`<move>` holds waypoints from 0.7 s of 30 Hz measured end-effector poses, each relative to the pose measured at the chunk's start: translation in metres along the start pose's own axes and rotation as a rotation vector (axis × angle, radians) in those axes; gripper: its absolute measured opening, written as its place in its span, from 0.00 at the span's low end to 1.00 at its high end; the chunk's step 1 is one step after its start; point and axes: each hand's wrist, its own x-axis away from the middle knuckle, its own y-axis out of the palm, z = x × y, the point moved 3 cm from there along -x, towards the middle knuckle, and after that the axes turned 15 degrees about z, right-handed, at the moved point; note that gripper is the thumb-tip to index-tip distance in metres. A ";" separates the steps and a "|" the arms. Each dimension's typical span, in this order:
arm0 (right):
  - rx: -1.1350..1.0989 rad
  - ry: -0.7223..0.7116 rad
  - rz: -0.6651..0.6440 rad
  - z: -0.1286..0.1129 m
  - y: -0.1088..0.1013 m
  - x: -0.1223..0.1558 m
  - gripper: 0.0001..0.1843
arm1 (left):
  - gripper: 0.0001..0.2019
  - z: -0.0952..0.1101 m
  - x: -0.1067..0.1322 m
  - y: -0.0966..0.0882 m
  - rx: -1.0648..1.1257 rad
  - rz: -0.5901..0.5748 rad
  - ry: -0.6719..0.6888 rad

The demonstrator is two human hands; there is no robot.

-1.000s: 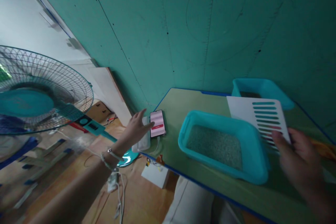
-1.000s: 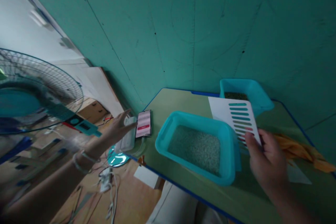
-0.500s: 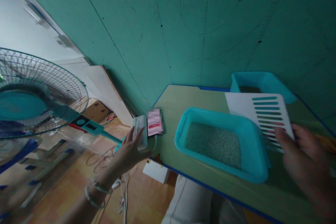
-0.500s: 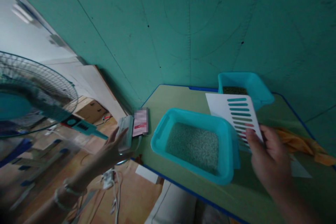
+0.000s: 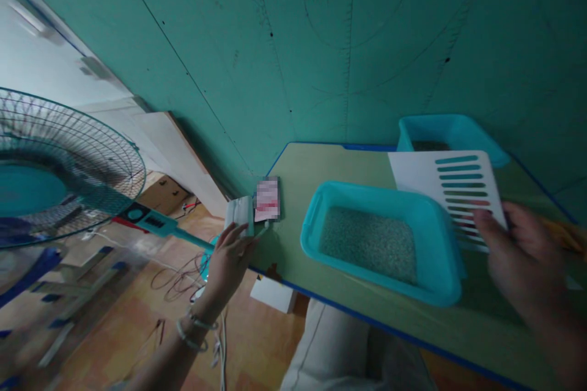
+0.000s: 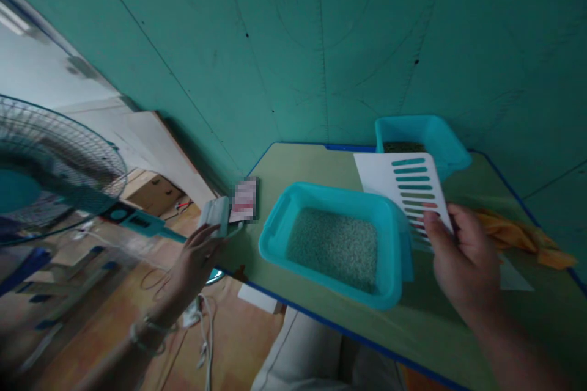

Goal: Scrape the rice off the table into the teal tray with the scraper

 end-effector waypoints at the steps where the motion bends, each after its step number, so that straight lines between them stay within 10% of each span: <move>1: -0.007 0.000 0.002 0.000 0.000 0.000 0.20 | 0.18 -0.001 -0.002 0.001 0.020 0.003 -0.011; 13: -0.094 -0.040 -0.010 0.014 0.003 -0.002 0.19 | 0.16 -0.011 -0.033 0.003 0.256 0.112 -0.456; 21: -0.039 -0.064 -0.001 0.007 0.002 -0.003 0.17 | 0.16 -0.008 -0.047 0.020 0.240 0.151 -0.428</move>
